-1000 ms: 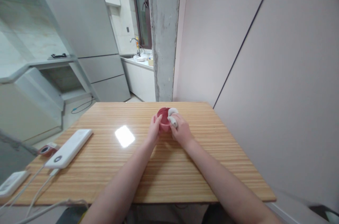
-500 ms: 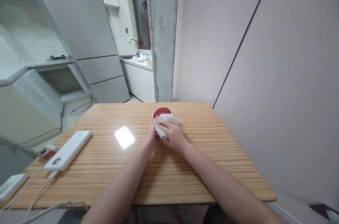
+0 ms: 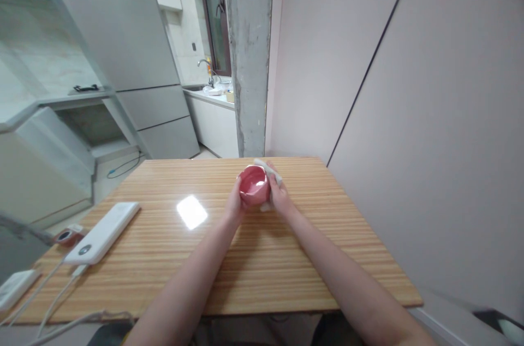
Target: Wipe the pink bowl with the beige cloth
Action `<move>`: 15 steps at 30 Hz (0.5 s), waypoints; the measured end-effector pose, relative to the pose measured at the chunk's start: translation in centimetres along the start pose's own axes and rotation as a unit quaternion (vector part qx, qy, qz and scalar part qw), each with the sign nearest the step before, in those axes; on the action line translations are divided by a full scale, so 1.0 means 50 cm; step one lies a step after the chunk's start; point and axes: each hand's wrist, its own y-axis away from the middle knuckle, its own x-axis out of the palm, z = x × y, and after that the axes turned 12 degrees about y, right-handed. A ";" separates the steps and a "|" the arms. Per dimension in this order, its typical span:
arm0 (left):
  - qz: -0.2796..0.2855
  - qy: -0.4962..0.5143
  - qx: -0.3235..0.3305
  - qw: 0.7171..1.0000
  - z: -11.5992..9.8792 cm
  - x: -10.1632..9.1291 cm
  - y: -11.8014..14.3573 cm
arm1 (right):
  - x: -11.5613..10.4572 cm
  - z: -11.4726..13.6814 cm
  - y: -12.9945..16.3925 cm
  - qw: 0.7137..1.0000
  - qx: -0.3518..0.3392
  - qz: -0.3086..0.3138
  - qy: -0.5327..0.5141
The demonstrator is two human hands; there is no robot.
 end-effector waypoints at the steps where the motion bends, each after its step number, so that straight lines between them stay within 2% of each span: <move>1: -0.012 0.004 0.037 0.999 0.005 0.001 0.003 | 0.016 0.005 0.013 1.000 -0.011 0.002 0.008; 3: -0.033 -0.001 0.104 0.994 0.012 0.002 0.007 | 0.037 0.013 0.032 1.000 -0.012 -0.011 0.006; 5: -0.032 -0.022 0.117 0.992 0.013 0.001 0.010 | 0.036 0.014 0.034 0.999 0.023 -0.041 -0.024; 8: -0.011 -0.066 0.016 0.998 0.003 -0.001 0.014 | -0.001 -0.003 0.002 0.987 0.112 -0.088 -0.067; 9: -0.005 -0.083 -0.029 0.996 -0.002 0.000 0.016 | -0.017 -0.013 -0.013 0.984 0.140 -0.083 -0.074; 11: 0.011 -0.110 -0.103 0.989 -0.008 0.001 0.018 | -0.038 -0.030 -0.036 0.981 0.173 -0.032 -0.082; 13: 0.011 -0.111 -0.118 0.987 -0.009 0.001 0.017 | -0.037 -0.040 -0.041 0.980 0.176 0.017 -0.090; 15: -0.018 -0.085 -0.073 0.994 0.000 -0.002 0.011 | -0.012 -0.038 -0.024 0.981 0.169 0.013 -0.094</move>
